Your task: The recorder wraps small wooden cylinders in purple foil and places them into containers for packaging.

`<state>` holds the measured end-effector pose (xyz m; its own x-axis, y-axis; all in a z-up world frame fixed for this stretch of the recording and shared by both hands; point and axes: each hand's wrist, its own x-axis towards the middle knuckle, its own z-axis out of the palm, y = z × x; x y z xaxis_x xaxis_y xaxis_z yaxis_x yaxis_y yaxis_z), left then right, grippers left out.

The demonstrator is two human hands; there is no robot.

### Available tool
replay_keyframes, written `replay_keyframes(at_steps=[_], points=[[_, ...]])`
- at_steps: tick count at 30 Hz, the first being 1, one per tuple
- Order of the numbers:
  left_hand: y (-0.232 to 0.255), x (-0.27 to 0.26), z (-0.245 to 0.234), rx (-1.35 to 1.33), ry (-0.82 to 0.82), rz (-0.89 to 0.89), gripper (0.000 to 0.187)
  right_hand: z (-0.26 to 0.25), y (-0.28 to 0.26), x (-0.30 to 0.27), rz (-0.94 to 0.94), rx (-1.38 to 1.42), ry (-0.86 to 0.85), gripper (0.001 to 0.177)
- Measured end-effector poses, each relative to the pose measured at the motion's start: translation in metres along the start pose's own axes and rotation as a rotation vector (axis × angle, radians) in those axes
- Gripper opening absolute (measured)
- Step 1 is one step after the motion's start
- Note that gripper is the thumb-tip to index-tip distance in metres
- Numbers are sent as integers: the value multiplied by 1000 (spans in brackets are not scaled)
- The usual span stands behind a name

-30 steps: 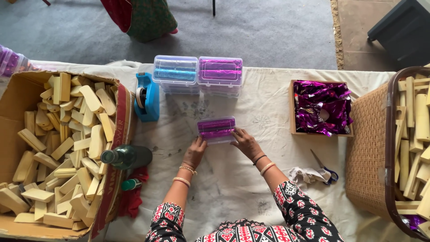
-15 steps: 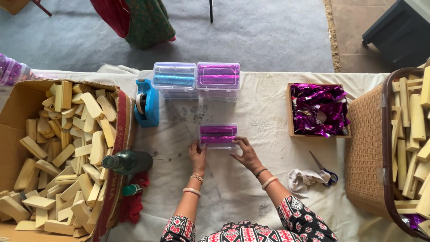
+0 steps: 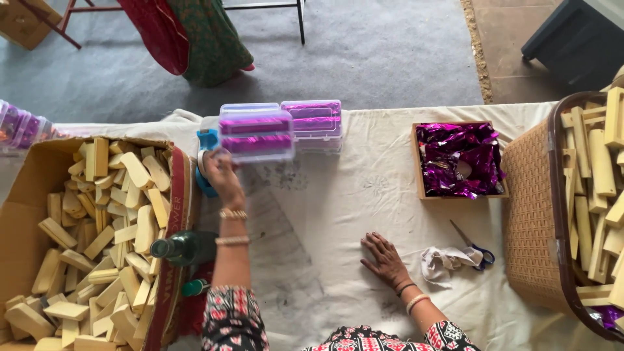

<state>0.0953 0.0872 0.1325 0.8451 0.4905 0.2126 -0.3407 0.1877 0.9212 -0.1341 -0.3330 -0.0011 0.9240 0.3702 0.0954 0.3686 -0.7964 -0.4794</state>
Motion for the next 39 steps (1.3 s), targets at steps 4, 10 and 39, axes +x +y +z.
replay_keyframes(at_steps=[4, 10, 39], points=[[-5, 74, 9, 88, 73, -1, 20, -4, -5, 0, 17, -31, -7, 60], [-24, 107, 6, 272, 150, -112, 13, -4, -6, 1, 13, -41, -4, 58], [-133, -350, -28, 936, -605, 203, 40, 6, 0, -4, -20, -69, 73, 53]])
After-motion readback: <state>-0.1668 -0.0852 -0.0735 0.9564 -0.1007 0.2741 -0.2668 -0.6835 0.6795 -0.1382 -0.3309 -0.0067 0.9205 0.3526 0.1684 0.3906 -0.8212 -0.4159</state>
